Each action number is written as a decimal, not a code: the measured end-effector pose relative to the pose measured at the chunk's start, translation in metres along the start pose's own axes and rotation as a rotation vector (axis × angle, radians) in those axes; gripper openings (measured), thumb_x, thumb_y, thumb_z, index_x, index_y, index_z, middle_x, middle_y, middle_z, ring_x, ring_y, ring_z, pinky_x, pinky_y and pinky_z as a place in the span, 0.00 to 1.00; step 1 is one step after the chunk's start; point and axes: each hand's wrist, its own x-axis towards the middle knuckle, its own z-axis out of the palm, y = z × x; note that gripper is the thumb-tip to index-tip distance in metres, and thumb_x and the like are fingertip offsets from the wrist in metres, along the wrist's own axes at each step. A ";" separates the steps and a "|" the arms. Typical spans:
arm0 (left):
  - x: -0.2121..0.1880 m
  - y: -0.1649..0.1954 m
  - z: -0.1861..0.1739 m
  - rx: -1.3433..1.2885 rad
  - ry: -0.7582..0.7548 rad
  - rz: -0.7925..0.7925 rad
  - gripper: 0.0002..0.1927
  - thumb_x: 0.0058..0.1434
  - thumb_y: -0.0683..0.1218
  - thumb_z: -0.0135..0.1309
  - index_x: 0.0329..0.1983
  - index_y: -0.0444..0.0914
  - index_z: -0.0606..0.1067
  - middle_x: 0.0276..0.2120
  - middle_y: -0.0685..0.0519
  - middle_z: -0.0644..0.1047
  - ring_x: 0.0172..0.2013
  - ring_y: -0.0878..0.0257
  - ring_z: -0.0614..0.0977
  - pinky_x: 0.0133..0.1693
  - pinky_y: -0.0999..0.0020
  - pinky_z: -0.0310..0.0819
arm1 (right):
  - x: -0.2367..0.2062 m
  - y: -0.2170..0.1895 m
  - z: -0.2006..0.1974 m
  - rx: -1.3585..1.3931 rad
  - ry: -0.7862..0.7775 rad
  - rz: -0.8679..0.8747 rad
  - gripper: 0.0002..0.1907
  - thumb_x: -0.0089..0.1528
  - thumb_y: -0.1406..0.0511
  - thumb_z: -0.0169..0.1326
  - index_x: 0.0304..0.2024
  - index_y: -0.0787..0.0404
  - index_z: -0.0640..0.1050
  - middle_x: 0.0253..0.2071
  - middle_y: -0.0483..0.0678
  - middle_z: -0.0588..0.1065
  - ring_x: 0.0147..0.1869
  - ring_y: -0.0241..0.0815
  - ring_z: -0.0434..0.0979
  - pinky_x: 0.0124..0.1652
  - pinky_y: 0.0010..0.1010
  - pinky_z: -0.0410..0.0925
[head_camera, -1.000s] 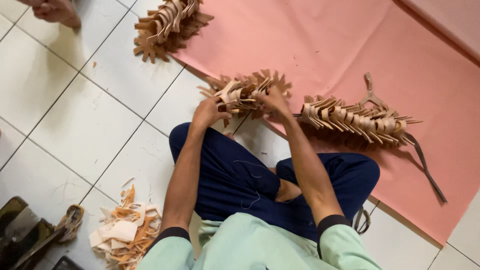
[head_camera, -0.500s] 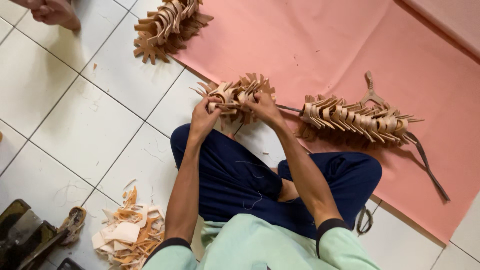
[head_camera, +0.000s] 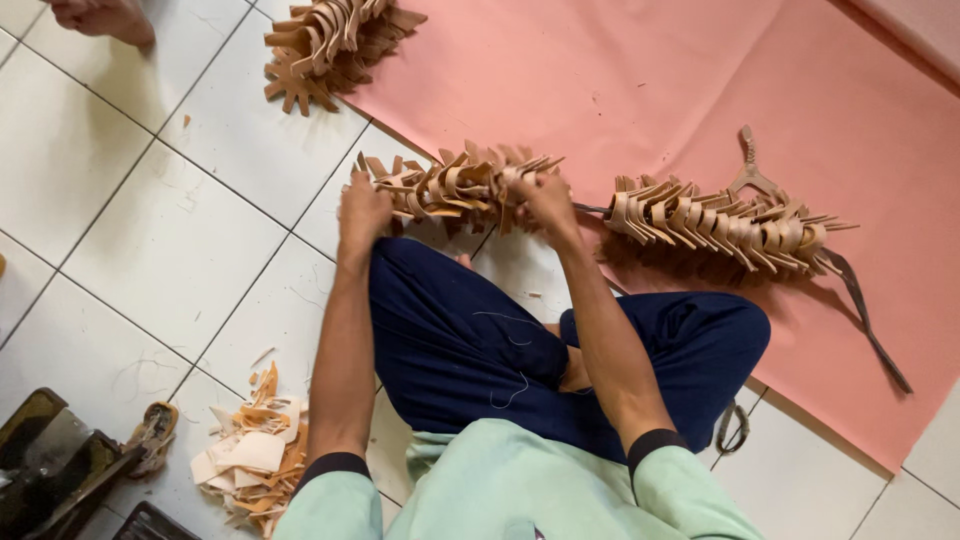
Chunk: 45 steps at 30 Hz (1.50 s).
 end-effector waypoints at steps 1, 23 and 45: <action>0.004 -0.003 -0.007 -0.038 0.029 -0.019 0.21 0.62 0.46 0.52 0.55 0.28 0.72 0.41 0.31 0.80 0.44 0.40 0.82 0.47 0.52 0.76 | 0.003 -0.002 -0.004 0.054 0.015 -0.065 0.10 0.65 0.61 0.58 0.36 0.62 0.82 0.27 0.46 0.79 0.20 0.30 0.71 0.20 0.23 0.63; 0.023 -0.018 -0.013 -0.282 -0.345 -0.163 0.41 0.54 0.42 0.63 0.69 0.30 0.58 0.50 0.40 0.76 0.50 0.57 0.80 0.49 0.69 0.72 | 0.031 -0.033 0.065 -0.214 -0.058 -0.025 0.18 0.59 0.61 0.67 0.42 0.69 0.77 0.26 0.47 0.77 0.21 0.36 0.77 0.19 0.25 0.65; 0.013 0.074 0.048 -0.392 -0.416 0.003 0.34 0.54 0.48 0.67 0.62 0.30 0.70 0.49 0.43 0.78 0.46 0.55 0.83 0.45 0.62 0.78 | 0.008 -0.036 -0.022 0.019 -0.097 0.006 0.07 0.64 0.66 0.59 0.43 0.63 0.81 0.34 0.45 0.80 0.30 0.29 0.78 0.25 0.20 0.68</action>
